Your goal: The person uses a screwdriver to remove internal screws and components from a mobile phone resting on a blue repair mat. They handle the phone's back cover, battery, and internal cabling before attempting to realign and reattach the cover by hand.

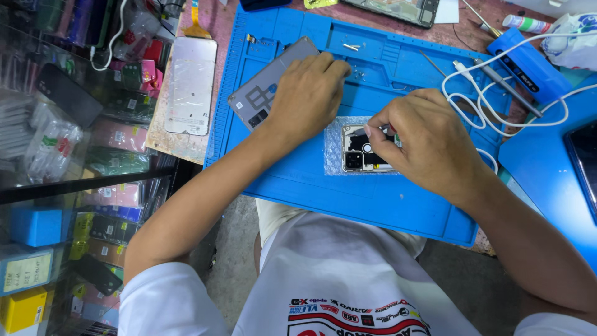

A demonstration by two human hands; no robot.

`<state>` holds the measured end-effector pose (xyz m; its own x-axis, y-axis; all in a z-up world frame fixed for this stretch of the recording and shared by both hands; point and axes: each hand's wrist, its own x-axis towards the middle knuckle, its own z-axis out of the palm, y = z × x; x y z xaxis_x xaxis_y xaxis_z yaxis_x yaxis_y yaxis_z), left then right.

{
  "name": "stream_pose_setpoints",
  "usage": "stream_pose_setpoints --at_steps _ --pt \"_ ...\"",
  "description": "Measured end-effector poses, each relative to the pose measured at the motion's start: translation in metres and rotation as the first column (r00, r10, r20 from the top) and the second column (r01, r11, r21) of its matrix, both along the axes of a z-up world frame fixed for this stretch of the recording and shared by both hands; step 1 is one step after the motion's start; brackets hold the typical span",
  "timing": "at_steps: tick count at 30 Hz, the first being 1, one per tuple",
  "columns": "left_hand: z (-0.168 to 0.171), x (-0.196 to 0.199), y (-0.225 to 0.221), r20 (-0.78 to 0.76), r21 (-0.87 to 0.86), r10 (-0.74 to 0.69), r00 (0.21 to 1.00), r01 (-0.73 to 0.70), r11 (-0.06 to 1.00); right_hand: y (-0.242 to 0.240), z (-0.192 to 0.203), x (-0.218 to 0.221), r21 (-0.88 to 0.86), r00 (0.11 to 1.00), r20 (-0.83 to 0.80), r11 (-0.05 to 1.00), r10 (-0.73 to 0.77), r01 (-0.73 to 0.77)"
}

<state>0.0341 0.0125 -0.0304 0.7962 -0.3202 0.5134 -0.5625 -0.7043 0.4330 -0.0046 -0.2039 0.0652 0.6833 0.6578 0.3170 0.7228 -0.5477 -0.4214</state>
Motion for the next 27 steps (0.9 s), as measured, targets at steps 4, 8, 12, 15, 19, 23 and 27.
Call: stream_pose_setpoints --at_steps 4,8,12,15,19,23,27 --pt "0.015 -0.032 0.007 -0.187 -0.127 -0.048 0.981 0.024 0.992 0.002 0.006 0.001 -0.032 0.998 0.035 0.998 0.055 -0.053" --pt "0.023 -0.061 0.011 -0.346 -0.239 -0.117 0.931 0.033 0.970 0.001 0.011 0.000 -0.046 0.999 0.005 0.998 0.052 -0.052" --pt "0.030 -0.080 0.011 -0.405 -0.241 -0.188 0.895 0.094 0.966 0.000 0.011 -0.001 -0.043 0.999 -0.032 0.998 0.037 -0.039" --pt "0.031 -0.085 0.012 -0.394 -0.226 -0.216 0.893 0.134 0.965 -0.001 0.012 -0.001 -0.057 0.998 -0.051 0.997 0.040 -0.043" --pt "0.018 -0.088 0.009 -0.355 -0.216 -0.197 0.914 0.125 0.968 -0.001 0.012 0.001 -0.048 0.991 -0.104 0.995 0.079 -0.085" --pt "0.003 -0.088 -0.002 -0.251 -0.246 -0.156 0.955 0.092 0.965 0.004 0.020 0.006 -0.134 0.979 -0.180 0.984 0.095 -0.120" --pt "-0.007 -0.089 -0.014 -0.213 -0.230 -0.068 0.975 0.017 0.973 0.010 0.011 -0.001 -0.288 1.000 -0.028 0.958 0.011 -0.019"
